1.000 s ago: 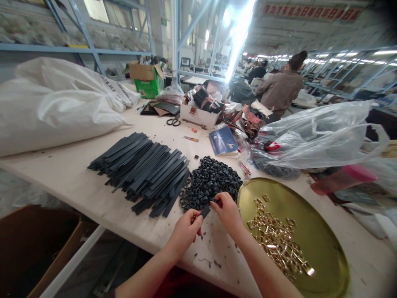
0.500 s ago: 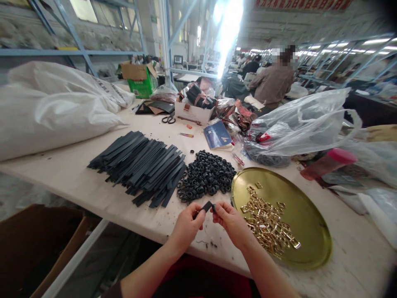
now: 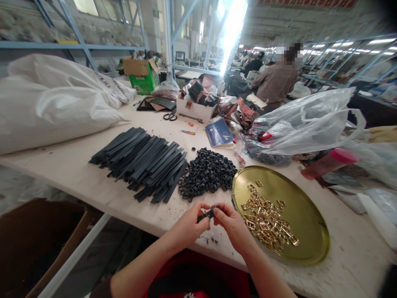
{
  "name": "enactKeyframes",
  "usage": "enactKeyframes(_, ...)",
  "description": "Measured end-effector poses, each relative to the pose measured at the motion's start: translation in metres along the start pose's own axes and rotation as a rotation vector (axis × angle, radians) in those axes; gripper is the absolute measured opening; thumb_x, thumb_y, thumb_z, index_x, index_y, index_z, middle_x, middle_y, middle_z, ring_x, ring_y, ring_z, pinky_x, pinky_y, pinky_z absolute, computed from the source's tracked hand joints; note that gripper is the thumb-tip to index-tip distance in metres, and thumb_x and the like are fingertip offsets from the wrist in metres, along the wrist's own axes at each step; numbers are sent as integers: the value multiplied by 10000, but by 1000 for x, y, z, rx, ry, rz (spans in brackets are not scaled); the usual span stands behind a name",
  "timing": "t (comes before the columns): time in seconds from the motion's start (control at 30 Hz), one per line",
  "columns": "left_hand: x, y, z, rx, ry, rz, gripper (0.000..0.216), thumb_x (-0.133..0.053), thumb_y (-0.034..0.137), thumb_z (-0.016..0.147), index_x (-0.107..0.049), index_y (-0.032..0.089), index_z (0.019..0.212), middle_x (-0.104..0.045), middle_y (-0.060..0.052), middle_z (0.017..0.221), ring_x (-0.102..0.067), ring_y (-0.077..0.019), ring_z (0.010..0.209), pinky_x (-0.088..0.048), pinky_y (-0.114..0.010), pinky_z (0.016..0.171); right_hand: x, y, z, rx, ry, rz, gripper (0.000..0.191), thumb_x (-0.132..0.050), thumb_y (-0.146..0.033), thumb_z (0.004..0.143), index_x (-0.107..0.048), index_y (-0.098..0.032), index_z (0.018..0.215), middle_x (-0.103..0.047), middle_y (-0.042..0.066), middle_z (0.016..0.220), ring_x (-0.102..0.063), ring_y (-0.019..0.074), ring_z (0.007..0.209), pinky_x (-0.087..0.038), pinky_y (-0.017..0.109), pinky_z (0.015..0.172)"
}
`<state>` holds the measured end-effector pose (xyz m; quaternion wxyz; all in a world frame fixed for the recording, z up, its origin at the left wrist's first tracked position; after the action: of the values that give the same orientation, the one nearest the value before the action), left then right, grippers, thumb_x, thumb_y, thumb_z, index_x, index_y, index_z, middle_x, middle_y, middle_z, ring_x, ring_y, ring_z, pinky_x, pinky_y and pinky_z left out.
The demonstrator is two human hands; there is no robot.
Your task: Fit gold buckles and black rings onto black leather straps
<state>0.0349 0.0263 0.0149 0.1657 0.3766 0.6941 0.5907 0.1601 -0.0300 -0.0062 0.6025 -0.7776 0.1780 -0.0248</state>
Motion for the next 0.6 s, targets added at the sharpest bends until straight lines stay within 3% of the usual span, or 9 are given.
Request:
enactKeyframes(0.13, 2, -4, -3, 8, 11, -50, 237, -415, 177, 758, -435, 163, 994, -589, 31, 642, -459, -81, 496, -342, -190, 492, -6, 2, -3, 10, -20, -13, 250, -641, -410, 708, -592, -190, 815, -531, -46, 601, -477, 111, 582, -374, 254, 596)
enactKeyframes(0.27, 5, -12, -2, 83, 27, -38, 208, -437, 241, 764, -415, 177, 961, -584, 35, 635, -481, -94, 484, -351, -193, 461, -9, 3, -4, -49, -48, 168, 395, -468, -548, 782, -607, -180, 817, -585, 9, 669, -520, 142, 624, -410, 297, 636)
enactKeyframes(0.4, 10, -15, -3, 83, 79, 125, 267, -499, 347, 753, -446, 183, 957, -554, 50, 594, -500, -112, 496, -346, -206, 481, -12, 7, -6, -175, -64, 272, 241, -637, -423, 711, -601, -196, 781, -554, -28, 663, -470, 91, 551, -380, 235, 566)
enactKeyframes(0.6, 14, -10, -8, 81, 140, 394, 253, -537, 417, 715, -549, 184, 815, -612, -3, 676, -530, -155, 624, -342, -235, 557, -16, 17, -14, -376, -249, 342, 276, -655, -436, 690, -596, -178, 769, -502, -29, 635, -443, 91, 559, -373, 224, 558)
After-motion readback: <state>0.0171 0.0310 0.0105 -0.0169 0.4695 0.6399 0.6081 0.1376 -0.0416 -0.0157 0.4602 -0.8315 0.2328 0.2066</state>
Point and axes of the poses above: each hand's wrist, its own z-axis towards the middle knuckle, its own x-axis out of the back of the hand, y = z × x, the point moved 3 cm from there along z, towards the middle knuckle
